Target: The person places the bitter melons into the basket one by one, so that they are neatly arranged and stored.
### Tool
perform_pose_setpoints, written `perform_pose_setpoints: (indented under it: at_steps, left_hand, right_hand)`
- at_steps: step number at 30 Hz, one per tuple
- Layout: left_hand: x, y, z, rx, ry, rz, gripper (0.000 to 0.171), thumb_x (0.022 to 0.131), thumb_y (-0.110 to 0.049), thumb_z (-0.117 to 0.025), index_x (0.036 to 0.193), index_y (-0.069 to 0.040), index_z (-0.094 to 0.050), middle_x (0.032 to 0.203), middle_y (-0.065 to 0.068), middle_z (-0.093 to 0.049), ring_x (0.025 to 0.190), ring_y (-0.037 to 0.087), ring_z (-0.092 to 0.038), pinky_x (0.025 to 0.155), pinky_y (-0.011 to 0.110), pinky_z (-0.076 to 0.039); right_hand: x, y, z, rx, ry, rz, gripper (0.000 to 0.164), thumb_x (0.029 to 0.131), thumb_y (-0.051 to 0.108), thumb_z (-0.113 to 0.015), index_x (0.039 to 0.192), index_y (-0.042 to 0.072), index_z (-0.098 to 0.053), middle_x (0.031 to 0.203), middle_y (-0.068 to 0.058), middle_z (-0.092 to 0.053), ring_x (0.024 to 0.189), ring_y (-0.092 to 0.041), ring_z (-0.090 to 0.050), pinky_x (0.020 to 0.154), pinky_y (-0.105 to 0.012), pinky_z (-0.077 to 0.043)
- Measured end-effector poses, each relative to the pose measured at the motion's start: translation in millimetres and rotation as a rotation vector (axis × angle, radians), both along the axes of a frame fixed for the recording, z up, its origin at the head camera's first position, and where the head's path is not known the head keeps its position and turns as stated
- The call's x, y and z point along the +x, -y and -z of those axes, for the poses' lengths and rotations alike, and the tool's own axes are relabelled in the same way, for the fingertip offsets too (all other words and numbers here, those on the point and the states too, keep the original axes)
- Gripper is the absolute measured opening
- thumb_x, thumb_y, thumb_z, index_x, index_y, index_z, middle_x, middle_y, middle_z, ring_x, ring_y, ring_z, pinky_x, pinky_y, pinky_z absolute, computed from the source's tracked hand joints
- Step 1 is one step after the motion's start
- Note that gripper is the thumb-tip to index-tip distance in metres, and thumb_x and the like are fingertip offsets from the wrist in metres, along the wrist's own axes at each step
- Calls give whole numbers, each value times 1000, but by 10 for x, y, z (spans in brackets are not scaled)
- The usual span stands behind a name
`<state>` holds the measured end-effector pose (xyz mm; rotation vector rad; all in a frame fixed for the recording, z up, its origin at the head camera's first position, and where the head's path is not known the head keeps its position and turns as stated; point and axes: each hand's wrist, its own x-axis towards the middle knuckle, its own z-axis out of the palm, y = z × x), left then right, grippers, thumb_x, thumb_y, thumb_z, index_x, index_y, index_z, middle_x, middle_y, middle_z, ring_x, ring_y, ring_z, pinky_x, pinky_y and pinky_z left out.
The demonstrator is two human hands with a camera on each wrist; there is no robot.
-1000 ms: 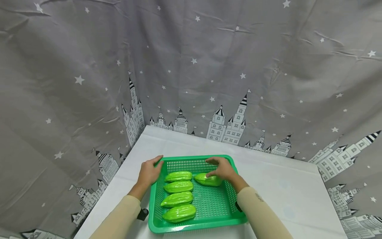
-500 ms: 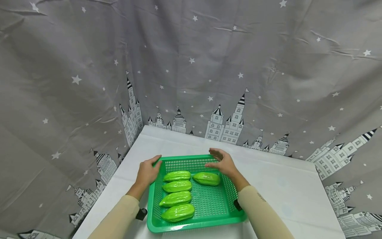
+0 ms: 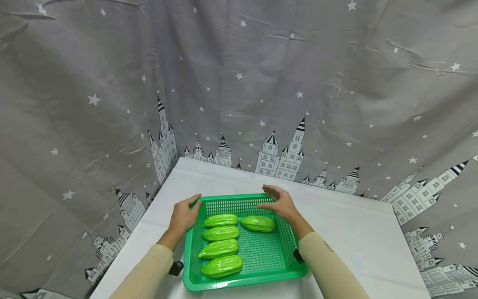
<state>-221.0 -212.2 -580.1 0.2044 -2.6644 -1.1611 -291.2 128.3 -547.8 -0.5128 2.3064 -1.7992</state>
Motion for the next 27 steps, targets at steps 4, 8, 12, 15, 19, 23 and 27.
perform_pose_setpoints:
  at_steps: [4,8,12,15,19,23,27]
  left_hand:
    - [-9,-6,0,-6,0,-2,37,102,-22,-63,137,-11,-65,134,14,-63,125,37,-58,103,54,-47]
    - [-12,-8,-1,-6,-3,-2,37,102,-22,-63,137,-11,-65,134,14,-63,124,37,-58,102,55,-47]
    - [-14,-4,4,-8,-13,2,37,101,-22,-64,136,-10,-65,132,15,-63,123,37,-59,102,55,-47]
    - [-20,-3,8,-11,-20,4,36,101,-22,-64,136,-11,-66,131,15,-64,122,37,-60,101,55,-48]
    - [-31,-3,20,-16,-18,2,37,101,-22,-64,136,-10,-65,132,15,-64,122,38,-59,102,55,-47]
    - [-34,-3,31,-16,-10,0,37,102,-22,-63,137,-11,-65,133,15,-63,124,38,-58,102,56,-47]
    - [-20,-5,23,-9,-3,0,38,102,-23,-62,138,-10,-64,134,16,-62,125,39,-57,103,56,-46]
  right_hand:
    - [-8,-59,-30,20,-13,5,74,77,6,-88,142,-1,-53,145,-22,-51,137,-35,-46,113,-44,-38]
    - [-15,-110,-65,36,-18,12,73,78,8,-88,142,1,-54,145,-20,-53,137,-33,-47,114,-40,-37]
    - [-24,-165,-92,61,-27,24,72,78,9,-88,142,3,-55,144,-16,-55,136,-30,-48,114,-38,-37]
    - [-23,-221,-108,82,-46,30,72,78,10,-88,142,3,-55,143,-16,-55,136,-30,-48,114,-37,-38]
    - [-17,-302,-127,95,-56,39,72,79,12,-88,142,4,-55,144,-16,-55,137,-30,-48,114,-37,-37]
    - [-11,-383,-141,108,-45,61,73,79,14,-89,143,5,-55,145,-15,-54,138,-30,-46,114,-39,-37]
    - [-3,-458,-150,120,-45,76,72,79,12,-88,143,4,-54,144,-17,-54,138,-33,-46,114,-41,-37]
